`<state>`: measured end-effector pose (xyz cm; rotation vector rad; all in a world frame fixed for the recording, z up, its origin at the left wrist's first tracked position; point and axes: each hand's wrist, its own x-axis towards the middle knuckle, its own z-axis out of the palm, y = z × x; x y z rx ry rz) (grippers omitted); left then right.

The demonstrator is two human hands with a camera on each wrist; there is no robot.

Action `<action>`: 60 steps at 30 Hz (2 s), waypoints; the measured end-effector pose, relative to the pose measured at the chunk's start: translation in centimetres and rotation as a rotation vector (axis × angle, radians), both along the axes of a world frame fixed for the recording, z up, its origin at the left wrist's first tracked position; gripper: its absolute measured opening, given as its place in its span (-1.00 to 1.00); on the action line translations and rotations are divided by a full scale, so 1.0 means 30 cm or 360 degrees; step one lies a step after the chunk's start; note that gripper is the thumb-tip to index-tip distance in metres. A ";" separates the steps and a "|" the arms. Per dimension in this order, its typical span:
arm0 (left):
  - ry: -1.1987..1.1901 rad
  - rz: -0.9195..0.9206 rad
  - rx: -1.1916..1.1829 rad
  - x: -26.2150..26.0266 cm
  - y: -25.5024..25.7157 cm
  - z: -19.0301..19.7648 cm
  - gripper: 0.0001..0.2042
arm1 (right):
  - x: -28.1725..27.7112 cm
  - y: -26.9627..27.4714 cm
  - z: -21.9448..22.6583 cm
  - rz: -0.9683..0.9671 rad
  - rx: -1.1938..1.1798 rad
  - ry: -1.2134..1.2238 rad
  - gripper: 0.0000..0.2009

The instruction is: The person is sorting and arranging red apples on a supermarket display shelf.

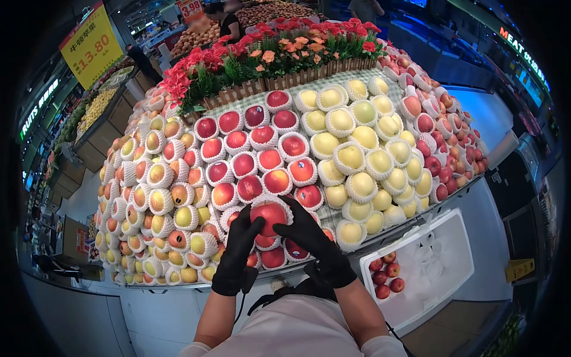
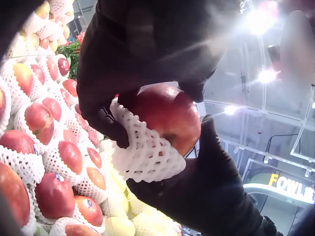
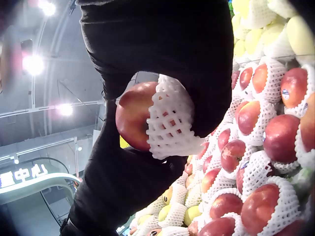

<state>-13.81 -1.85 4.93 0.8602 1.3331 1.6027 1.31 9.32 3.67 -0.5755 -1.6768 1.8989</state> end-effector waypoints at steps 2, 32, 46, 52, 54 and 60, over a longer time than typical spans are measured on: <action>0.0249 -0.0058 -0.0041 -0.010 0.006 -0.023 -0.55 | 0.003 0.001 0.010 0.0071 0.0049 -0.0015 -0.19; 0.1411 0.0445 0.0048 0.029 0.022 -0.016 -0.75 | -0.014 0.069 -0.011 -0.0166 0.0491 -0.0390 -0.05; 0.1463 0.0490 0.0148 0.005 0.022 -0.068 -0.60 | -0.040 0.069 -0.057 -0.0188 0.0015 -0.0101 -0.13; 0.1731 0.0498 0.0113 0.014 0.011 -0.048 -0.53 | -0.072 0.032 -0.086 -0.0418 0.0380 -0.0265 -0.14; 0.1597 0.0492 0.0078 0.034 0.012 -0.031 -0.53 | -0.076 0.028 -0.087 -0.0478 0.0458 -0.0307 -0.15; 0.1027 0.0380 0.0098 0.026 0.031 -0.041 -0.49 | -0.045 0.040 -0.024 -0.0441 0.0354 -0.0204 -0.19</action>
